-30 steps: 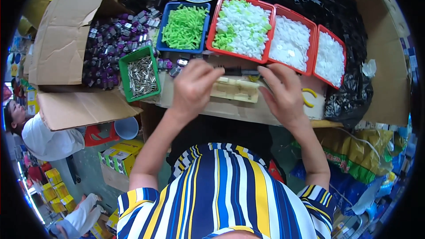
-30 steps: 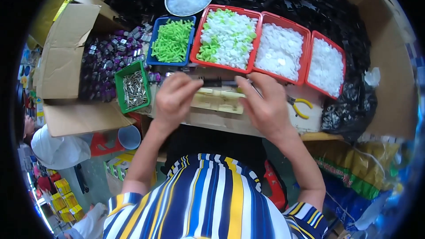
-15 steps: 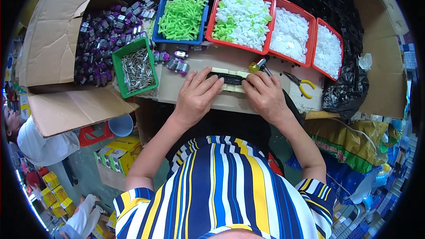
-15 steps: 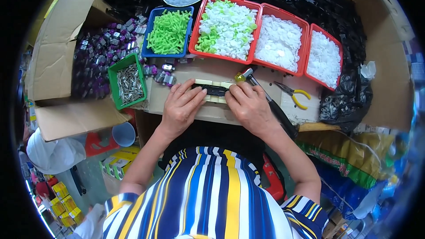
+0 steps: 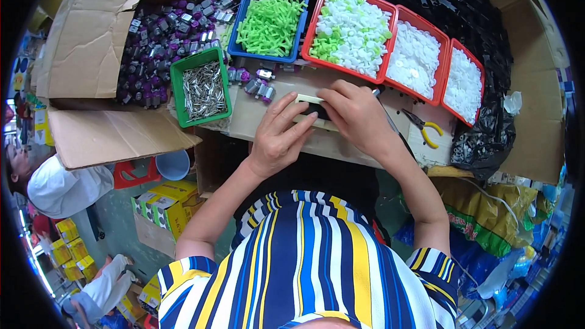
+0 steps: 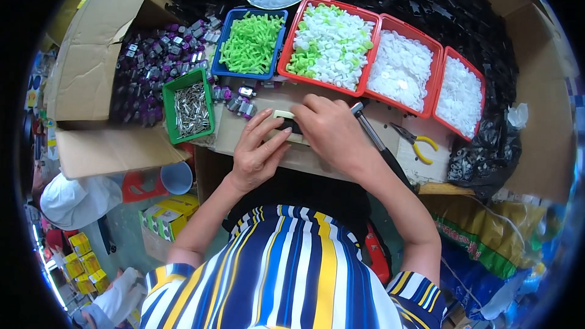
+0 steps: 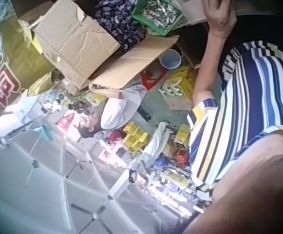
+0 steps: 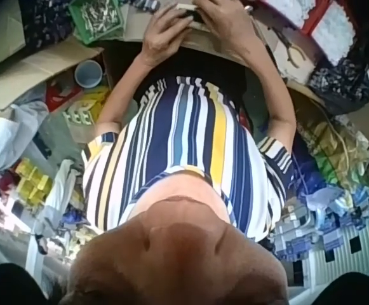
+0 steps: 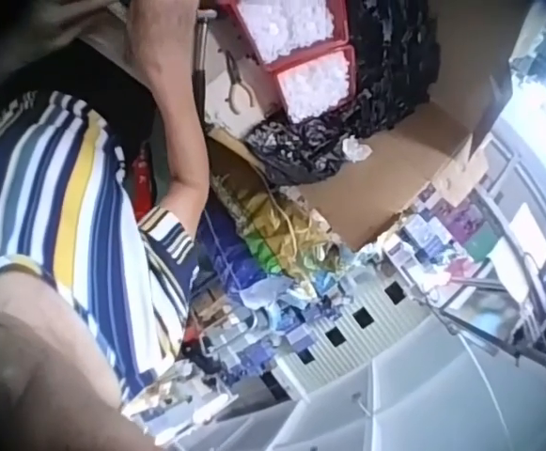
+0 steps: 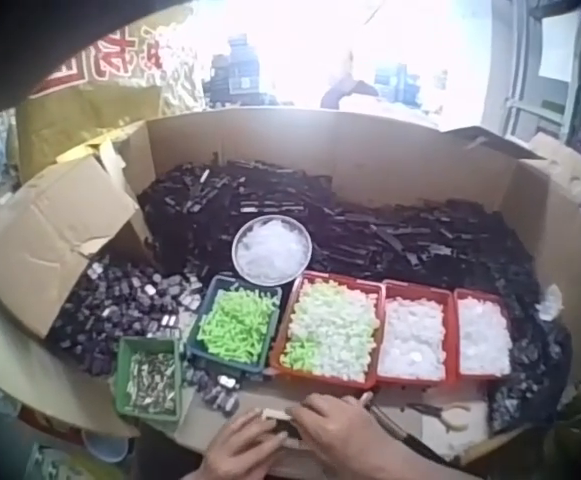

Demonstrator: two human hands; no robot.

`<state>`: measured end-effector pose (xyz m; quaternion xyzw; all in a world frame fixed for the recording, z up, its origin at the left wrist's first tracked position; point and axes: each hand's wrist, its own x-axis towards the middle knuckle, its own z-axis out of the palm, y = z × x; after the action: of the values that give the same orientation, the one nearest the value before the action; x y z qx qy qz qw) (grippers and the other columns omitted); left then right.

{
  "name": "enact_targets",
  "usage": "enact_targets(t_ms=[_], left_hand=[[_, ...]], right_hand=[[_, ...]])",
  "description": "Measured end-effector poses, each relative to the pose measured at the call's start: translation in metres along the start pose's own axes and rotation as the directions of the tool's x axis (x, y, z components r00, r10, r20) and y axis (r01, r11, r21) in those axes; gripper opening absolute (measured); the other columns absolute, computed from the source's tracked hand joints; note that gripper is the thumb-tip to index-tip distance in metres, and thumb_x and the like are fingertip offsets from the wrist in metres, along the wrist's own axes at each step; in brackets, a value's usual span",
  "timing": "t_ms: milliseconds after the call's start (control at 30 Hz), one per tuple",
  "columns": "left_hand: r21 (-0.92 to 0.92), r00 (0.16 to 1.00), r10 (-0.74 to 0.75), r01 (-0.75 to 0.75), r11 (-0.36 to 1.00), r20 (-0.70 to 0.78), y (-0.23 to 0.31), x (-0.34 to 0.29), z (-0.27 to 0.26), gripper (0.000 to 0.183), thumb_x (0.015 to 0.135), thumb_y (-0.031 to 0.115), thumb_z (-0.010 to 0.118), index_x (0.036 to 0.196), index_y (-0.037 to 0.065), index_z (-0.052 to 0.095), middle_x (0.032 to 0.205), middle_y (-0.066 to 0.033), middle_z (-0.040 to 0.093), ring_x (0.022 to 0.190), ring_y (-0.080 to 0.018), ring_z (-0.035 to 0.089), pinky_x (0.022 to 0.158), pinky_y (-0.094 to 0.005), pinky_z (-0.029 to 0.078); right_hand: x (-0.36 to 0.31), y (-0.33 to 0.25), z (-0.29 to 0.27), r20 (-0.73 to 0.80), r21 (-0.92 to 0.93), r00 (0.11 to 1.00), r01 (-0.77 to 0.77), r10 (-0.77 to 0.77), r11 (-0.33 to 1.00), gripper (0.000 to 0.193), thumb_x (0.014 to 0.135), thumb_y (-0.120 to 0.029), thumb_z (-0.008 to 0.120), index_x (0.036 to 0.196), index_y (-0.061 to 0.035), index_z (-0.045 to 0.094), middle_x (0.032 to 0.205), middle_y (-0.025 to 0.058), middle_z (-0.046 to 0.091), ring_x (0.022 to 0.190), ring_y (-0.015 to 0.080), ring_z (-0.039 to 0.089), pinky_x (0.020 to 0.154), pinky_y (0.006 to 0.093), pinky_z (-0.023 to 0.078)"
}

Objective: Assemble small mechanical or electronic components by inserting pins and using a manual press tool on a factory workbench.

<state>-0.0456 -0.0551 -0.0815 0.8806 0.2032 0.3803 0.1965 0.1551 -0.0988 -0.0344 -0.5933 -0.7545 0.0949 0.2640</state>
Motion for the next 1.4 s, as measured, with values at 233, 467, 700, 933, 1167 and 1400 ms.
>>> enact_targets(t_ms=[233,467,700,933,1167,1400], left_hand=[[0.028,0.957,-0.186,0.197,0.980,-0.223,-0.006,-0.016,-0.020,0.025,0.072,-0.010,0.069,0.095,0.000,0.071,0.099,-0.0124,0.066,0.096,-0.0313,0.064,0.082,-0.0372,0.052],[0.060,0.914,-0.330,0.353,0.934,-0.237,-0.014,-0.021,-0.025,0.032,0.075,-0.015,0.056,0.102,-0.002,0.069,0.103,-0.0149,0.065,0.095,-0.0291,0.064,0.083,-0.0338,0.052],[0.173,0.923,-0.364,0.381,0.908,-0.121,-0.021,-0.010,-0.018,0.049,0.072,-0.014,0.053,0.118,-0.002,0.065,0.109,-0.0184,0.060,0.096,-0.0332,0.060,0.088,-0.0379,0.049],[-0.127,0.857,-0.512,0.501,0.856,-0.065,0.008,0.002,-0.038,0.031,0.088,0.001,0.062,0.118,-0.004,0.065,0.106,-0.0141,0.063,0.086,-0.0217,0.064,0.074,-0.0319,0.051],[-0.861,0.560,-0.747,0.508,-0.031,0.357,0.024,0.016,-0.033,0.027,0.094,0.009,0.065,0.120,-0.002,0.065,0.095,-0.0074,0.071,0.077,-0.0093,0.065,0.064,-0.0212,0.047],[-0.823,0.586,-0.709,0.567,0.015,0.391,0.012,0.011,-0.035,0.024,0.094,0.011,0.067,0.114,-0.001,0.068,0.092,-0.0064,0.072,0.073,-0.0073,0.062,0.061,-0.0189,0.045]], right_hand=[[0.057,-0.029,0.046,0.075,-0.096,0.995,0.079,-0.072,0.992,0.025,0.080,-0.019,0.073,0.098,-0.0039,0.064,0.086,0.0102,0.061,0.088,0.0282,0.063,0.073,0.0409,0.047],[0.066,-0.036,0.065,0.089,-0.174,0.996,0.037,-0.021,0.984,0.027,0.075,-0.017,0.074,0.093,-0.0028,0.060,0.090,0.0109,0.060,0.091,0.0287,0.061,0.071,0.0407,0.045],[0.056,-0.024,0.051,0.026,0.025,0.999,0.018,-0.018,1.000,0.032,0.072,-0.008,0.073,0.099,-0.0014,0.059,0.092,0.0131,0.060,0.091,0.0297,0.060,0.074,0.0417,0.047],[0.035,-0.032,0.019,0.033,0.603,0.984,-0.159,0.174,0.782,0.040,0.074,-0.004,0.076,0.110,-0.0022,0.059,0.102,0.0079,0.062,0.092,0.0159,0.062,0.077,0.0297,0.050],[0.013,-0.040,0.020,-0.147,0.629,0.966,-0.074,0.212,0.774,0.037,0.074,-0.005,0.078,0.106,-0.0019,0.060,0.101,0.0087,0.063,0.092,0.0179,0.064,0.077,0.0300,0.050],[0.003,-0.033,0.008,-0.203,0.423,0.978,0.039,0.052,0.905,0.038,0.072,-0.001,0.079,0.106,-0.0008,0.063,0.101,0.0126,0.064,0.094,0.0276,0.065,0.077,0.0346,0.052]])
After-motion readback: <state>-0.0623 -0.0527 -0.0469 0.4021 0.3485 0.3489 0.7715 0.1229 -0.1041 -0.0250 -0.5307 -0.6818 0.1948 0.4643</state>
